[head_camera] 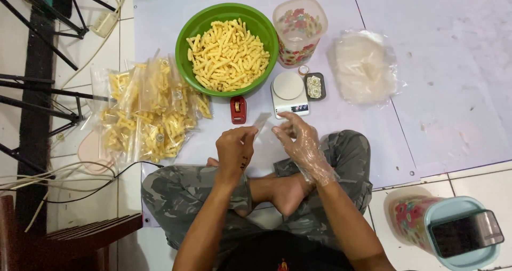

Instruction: Manually filling small plastic bags with snacks from a large bowl, weighing each bag on a digital scale, and stapling them shut.

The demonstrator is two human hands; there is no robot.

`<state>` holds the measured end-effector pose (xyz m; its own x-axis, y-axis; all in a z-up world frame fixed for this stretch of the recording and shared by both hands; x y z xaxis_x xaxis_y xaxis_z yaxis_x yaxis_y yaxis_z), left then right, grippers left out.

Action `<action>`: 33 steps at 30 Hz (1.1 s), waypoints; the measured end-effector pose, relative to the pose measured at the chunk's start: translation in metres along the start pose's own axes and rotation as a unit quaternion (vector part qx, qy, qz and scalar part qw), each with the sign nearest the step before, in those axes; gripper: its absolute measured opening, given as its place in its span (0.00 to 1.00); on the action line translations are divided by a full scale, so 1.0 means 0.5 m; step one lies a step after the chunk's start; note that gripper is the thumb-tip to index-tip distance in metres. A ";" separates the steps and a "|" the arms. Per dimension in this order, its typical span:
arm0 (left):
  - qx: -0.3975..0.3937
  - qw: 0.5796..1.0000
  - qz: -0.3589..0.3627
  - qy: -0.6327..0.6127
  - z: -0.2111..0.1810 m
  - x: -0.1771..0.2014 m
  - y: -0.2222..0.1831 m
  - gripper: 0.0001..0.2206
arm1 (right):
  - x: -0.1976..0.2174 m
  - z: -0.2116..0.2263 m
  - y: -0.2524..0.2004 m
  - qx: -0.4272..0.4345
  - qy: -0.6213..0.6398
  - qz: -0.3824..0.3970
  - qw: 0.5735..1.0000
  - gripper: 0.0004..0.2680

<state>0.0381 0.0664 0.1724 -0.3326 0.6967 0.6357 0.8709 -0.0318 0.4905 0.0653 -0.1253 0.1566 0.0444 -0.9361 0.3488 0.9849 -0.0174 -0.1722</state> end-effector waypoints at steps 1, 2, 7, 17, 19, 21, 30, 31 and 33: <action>-0.002 1.000 0.000 0.000 -0.012 0.000 0.003 0.04 | -0.002 -0.004 0.001 0.001 0.001 -0.001 1.000 0.14; -0.004 0.999 -0.040 0.008 -0.025 0.017 0.005 0.03 | 0.000 -0.016 0.003 -0.016 -0.009 -0.015 1.000 0.08; -0.039 0.990 -0.125 0.051 -0.051 0.008 -0.007 0.10 | -0.020 -0.027 -0.002 -0.050 -0.031 -0.026 0.998 0.11; -0.117 0.977 -0.126 0.127 -0.112 -0.036 -0.013 0.17 | -0.043 -0.041 0.015 -0.063 0.017 0.046 0.997 0.10; -0.115 0.980 -0.123 0.109 -0.107 -0.052 -0.021 0.17 | -0.049 -0.055 0.022 -0.073 0.021 0.061 0.995 0.08; -0.114 0.984 -0.118 0.075 -0.095 -0.071 -0.022 0.17 | -0.057 -0.054 0.036 -0.064 -0.007 0.074 0.995 0.07; -0.096 0.985 -0.090 -0.114 -0.038 0.026 0.024 0.36 | -0.023 0.066 0.024 0.024 -0.061 0.256 0.964 0.05; -0.093 0.985 -0.086 -0.114 -0.043 0.042 0.037 0.36 | -0.017 0.071 0.022 0.020 -0.059 0.258 0.964 0.05; -0.008 0.954 0.080 -0.289 -0.037 -0.004 0.064 0.30 | -0.016 0.108 0.015 0.072 -0.071 0.281 0.954 0.04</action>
<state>0.0598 0.0508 0.1977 0.0621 0.9606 0.2711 0.8864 -0.1779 0.4274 0.0814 -0.0989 0.2024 0.5849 -0.7257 0.3624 0.8110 0.5315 -0.2445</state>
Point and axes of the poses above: each hand's wrist, its own y-axis towards the middle knuckle, its own x-axis out of the back of the hand, z = x × y, the point moved 10 cm from there along y, towards the middle knuckle, and after that the axes turned 13 degrees about -x, right-handed, at the moved point
